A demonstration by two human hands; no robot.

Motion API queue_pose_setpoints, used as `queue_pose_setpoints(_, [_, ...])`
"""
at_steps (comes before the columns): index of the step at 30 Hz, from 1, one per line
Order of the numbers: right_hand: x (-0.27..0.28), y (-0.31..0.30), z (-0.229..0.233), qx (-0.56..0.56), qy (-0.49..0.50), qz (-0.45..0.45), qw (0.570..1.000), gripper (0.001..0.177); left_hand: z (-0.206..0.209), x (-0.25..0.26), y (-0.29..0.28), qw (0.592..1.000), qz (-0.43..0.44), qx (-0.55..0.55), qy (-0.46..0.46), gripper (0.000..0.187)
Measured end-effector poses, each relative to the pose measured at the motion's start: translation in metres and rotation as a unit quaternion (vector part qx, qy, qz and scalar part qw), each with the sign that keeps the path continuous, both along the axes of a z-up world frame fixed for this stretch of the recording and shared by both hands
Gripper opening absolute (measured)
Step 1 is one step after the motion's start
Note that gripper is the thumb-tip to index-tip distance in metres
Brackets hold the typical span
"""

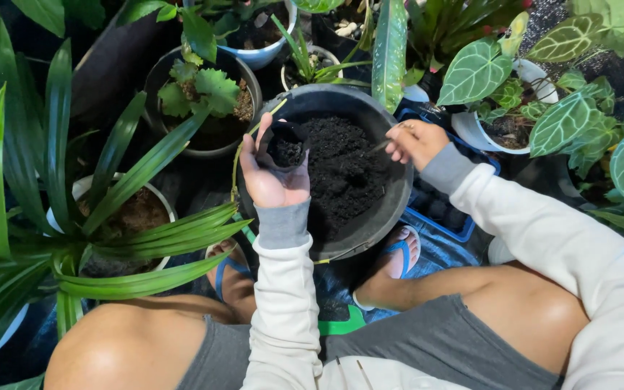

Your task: Filling small seedling pots with soil substrate from a bucket and pressing it down.

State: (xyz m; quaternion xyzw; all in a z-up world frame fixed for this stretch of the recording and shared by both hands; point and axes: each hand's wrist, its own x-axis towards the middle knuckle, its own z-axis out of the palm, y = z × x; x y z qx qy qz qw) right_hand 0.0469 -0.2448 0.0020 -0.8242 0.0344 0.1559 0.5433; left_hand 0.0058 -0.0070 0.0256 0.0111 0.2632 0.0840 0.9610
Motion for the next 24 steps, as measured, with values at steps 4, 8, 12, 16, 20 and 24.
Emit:
queue_pose_setpoints(4, [0.007, -0.012, 0.008, 0.072, 0.003, -0.045, 0.996, 0.018, -0.033, 0.005, 0.000, 1.000, 0.005, -0.008, 0.007, 0.040])
queue_pose_setpoints(8, [0.003, -0.006, 0.066, 0.078, -0.050, -0.064, 0.994, 0.020, -0.034, 0.009, -0.005, 1.000, -0.002, -0.008, 0.014, 0.043])
queue_pose_setpoints(12, [0.005, -0.010, 0.102, 0.108, -0.140, -0.093, 0.980, 0.015, -0.027, 0.009, -0.014, 1.000, -0.028, 0.009, -0.001, 0.048])
queue_pose_setpoints(16, [-0.019, 0.009, 0.153, 0.103, -0.141, -0.063, 0.983, 0.011, -0.020, -0.002, -0.024, 0.994, -0.035, -0.005, -0.101, 0.045])
queue_pose_setpoints(20, [-0.028, 0.027, 0.155, 0.087, -0.156, -0.076, 0.981, 0.011, -0.015, -0.003, -0.035, 0.996, -0.039, 0.038, -0.065, 0.046])
queue_pose_setpoints(24, [-0.025, 0.034, 0.133, 0.093, -0.206, -0.106, 0.968, 0.014, -0.012, -0.003, -0.050, 0.995, -0.030, 0.093, 0.006, 0.049])
